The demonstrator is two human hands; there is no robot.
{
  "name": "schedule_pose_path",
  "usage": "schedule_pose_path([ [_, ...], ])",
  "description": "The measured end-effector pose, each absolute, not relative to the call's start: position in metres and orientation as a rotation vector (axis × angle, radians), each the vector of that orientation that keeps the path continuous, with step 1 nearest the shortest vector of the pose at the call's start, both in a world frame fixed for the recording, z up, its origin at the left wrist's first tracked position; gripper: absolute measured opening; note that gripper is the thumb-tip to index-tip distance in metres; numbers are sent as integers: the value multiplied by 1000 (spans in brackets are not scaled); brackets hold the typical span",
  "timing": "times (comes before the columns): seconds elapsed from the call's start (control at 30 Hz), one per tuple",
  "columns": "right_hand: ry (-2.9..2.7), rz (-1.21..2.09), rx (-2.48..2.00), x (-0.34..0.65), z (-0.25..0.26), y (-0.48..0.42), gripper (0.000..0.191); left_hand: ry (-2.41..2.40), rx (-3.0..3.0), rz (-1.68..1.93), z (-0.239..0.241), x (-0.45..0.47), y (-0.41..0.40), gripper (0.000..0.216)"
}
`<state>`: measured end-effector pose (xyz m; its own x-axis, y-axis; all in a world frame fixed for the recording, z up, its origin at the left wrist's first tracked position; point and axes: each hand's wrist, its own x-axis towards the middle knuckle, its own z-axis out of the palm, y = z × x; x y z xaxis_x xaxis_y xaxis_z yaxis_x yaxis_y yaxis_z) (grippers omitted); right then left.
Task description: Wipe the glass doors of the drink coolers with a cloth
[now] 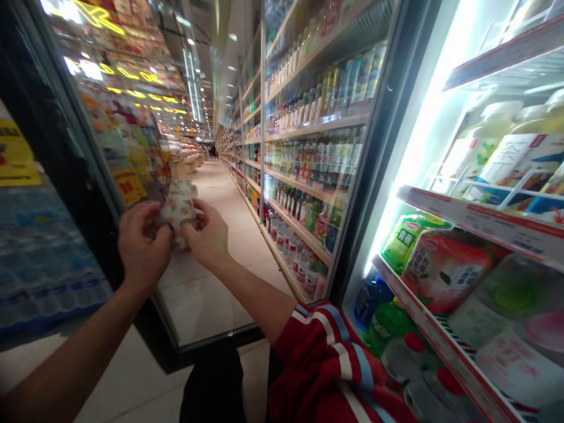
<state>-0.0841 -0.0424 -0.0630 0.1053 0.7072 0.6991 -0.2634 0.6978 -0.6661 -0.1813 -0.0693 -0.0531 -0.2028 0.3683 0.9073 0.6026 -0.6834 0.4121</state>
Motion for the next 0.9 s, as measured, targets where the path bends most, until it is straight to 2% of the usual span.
schedule_pose_path([
  [0.13, -1370, 725, -363, -89, -56, -33, 47, -775, -2033, -1533, -52, -187, -63, 54],
  [0.2, -1489, 624, -346, -86, -55, -35, 45, -700, -2016, -1427, -54, -188, -53, 60],
  [0.4, -1706, -390, -692, -39, -48, -50, 42, -884, -1764, -1429, -47, -198, -31, 51],
  [0.47, -1669, -587, -825, -22, -49, -43, 44, -936, -1741, -1409, -42, -198, -30, 54],
  [0.57, -1663, -678, -944, -8, -60, -25, 46, -955, -1817, -1342, -44, -188, -29, 58],
  [0.77, -1846, -661, -1045, -5, -78, -11, 52, -866, -1950, -1281, -70, -174, -21, 47],
  [0.9, -1856, -680, -1047, -5, -77, -11, 53, -930, -1961, -1283, -59, -197, -19, 44],
])
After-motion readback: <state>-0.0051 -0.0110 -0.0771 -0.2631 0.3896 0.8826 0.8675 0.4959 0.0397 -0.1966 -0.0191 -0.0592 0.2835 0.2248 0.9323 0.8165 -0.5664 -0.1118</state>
